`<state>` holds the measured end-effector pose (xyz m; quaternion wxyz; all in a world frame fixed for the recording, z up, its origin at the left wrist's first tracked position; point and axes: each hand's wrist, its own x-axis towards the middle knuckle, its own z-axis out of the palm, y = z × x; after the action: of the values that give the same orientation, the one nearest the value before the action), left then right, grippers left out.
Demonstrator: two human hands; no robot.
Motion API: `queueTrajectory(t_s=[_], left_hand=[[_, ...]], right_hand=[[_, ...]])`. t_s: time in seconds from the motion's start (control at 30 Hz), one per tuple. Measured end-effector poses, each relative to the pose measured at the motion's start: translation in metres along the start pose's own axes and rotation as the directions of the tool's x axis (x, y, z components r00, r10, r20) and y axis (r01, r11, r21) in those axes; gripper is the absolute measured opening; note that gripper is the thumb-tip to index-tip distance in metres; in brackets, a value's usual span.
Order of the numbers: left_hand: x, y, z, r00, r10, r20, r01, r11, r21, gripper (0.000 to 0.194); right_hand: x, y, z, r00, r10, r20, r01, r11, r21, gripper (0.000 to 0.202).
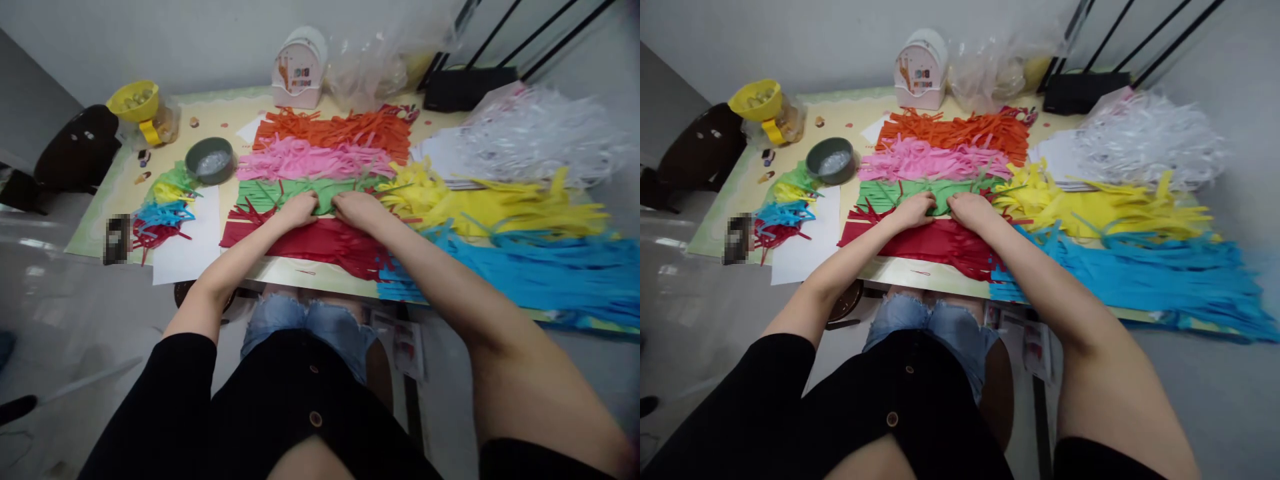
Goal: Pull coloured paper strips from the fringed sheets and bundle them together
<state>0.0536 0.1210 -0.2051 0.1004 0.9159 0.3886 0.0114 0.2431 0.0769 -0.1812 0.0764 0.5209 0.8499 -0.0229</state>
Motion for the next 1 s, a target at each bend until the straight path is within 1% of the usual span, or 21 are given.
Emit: queueTrajectory(t_s=[0.17, 0.27, 0.4, 0.53, 0.67, 0.83, 1.0], left_hand=[[0.001, 0.0, -0.009, 0.997, -0.046, 0.068, 0.045, 0.999, 0.018, 0.039], [0.002, 0.0, -0.012, 0.996, -0.053, 0.077, 0.051, 0.998, 0.025, 0.039], [0.003, 0.0, -0.016, 0.995, -0.059, 0.079, 0.056, 0.998, 0.035, 0.039], [0.004, 0.001, -0.02, 0.995, -0.045, 0.093, 0.042, 0.998, 0.038, 0.039], [0.005, -0.002, -0.022, 0.994, -0.028, 0.109, 0.024, 0.999, 0.032, 0.041], [0.008, -0.006, -0.023, 0.992, -0.019, 0.124, 0.015, 0.999, 0.028, 0.038], [0.007, -0.001, -0.023, 0.993, -0.038, 0.113, 0.035, 0.999, 0.028, 0.04]], right_hand=[[0.006, 0.009, -0.006, 0.999, 0.044, 0.02, -0.044, 0.999, 0.02, 0.035], [0.006, 0.012, -0.008, 1.0, 0.009, 0.023, -0.01, 1.0, 0.029, 0.033], [0.003, 0.008, -0.007, 0.999, -0.05, 0.016, 0.05, 0.999, 0.02, 0.038], [0.003, 0.006, -0.004, 0.997, -0.074, 0.003, 0.074, 0.997, 0.014, 0.041], [0.008, 0.012, -0.003, 0.999, -0.048, 0.008, 0.048, 0.998, 0.033, 0.037], [0.016, 0.019, -0.004, 0.998, -0.024, 0.052, 0.02, 0.997, 0.071, 0.03], [0.022, 0.026, -0.013, 0.994, 0.017, 0.106, -0.027, 0.995, 0.095, 0.024]])
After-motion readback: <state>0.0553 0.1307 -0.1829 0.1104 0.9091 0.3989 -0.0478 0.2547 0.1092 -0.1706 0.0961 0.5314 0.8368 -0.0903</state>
